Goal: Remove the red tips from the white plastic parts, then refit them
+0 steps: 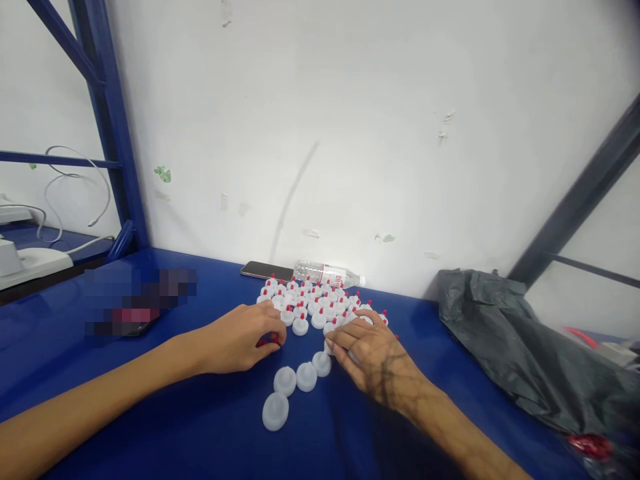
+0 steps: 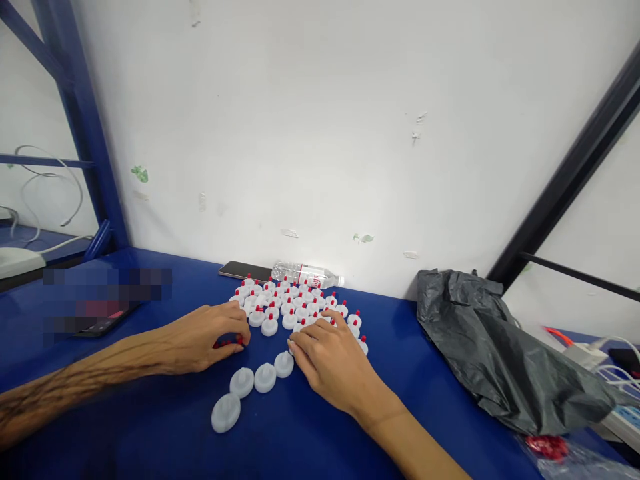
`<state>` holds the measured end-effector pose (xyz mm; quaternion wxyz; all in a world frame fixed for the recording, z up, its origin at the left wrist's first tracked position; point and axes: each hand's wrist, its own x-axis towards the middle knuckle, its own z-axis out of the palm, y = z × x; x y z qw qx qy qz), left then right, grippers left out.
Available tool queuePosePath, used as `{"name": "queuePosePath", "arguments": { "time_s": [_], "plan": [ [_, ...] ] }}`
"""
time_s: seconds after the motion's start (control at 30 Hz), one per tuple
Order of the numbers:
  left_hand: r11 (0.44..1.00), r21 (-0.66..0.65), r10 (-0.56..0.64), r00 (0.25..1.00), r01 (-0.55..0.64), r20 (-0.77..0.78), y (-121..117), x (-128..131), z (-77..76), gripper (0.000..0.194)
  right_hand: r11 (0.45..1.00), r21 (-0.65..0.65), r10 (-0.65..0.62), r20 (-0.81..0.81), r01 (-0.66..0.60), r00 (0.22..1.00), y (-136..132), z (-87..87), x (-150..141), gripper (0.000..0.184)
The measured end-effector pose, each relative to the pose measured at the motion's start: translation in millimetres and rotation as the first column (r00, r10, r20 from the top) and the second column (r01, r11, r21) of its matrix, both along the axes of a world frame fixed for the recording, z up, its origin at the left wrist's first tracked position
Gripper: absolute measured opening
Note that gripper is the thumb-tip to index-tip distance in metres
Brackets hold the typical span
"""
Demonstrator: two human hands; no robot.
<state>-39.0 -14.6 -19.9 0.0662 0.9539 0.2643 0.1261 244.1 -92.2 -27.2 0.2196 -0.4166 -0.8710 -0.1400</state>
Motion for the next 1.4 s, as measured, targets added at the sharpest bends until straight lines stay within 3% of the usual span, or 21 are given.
{"name": "queuePosePath", "arguments": {
  "time_s": [0.23,0.43,0.7,0.83,0.97,1.13,1.4],
  "plan": [
    [1.0,-0.01,-0.008,1.0,0.008,-0.008,-2.0,-0.8,5.5,0.015,0.996,-0.086,-0.01,0.047,0.014,0.999,-2.4,2.1,-1.7,0.027],
    [1.0,-0.012,0.0,1.0,0.0,-0.018,-2.9,-2.6,6.9,0.01,0.993,-0.102,0.054,-0.035,-0.057,0.998,-6.5,0.2,-6.4,0.027],
    [0.998,0.057,0.003,1.0,-0.004,0.018,-4.9,-0.6,10.2,0.019,0.984,0.032,-0.174,-0.032,0.175,0.984,-0.9,2.6,-1.1,0.031],
    [0.993,0.118,0.013,0.998,-0.02,0.06,-5.6,2.2,14.5,0.033,0.986,0.009,-0.169,0.077,0.169,0.983,4.5,-10.6,2.0,0.036],
    [0.984,0.178,-0.01,0.994,-0.009,0.106,-5.7,2.5,16.8,0.034,0.988,-0.008,-0.155,0.101,0.156,0.983,3.4,-12.7,2.0,0.038],
    [0.975,0.221,-0.04,0.987,0.004,0.156,-9.3,2.6,14.3,0.027,0.997,0.063,-0.049,-0.008,0.049,0.999,-1.6,-1.6,-2.4,0.027],
    [0.966,0.255,-0.076,0.985,0.035,0.153,-29.8,14.6,7.1,0.018,0.958,0.178,0.246,-0.104,-0.225,0.964,-8.0,-3.7,-21.1,0.013]
  ]
}}
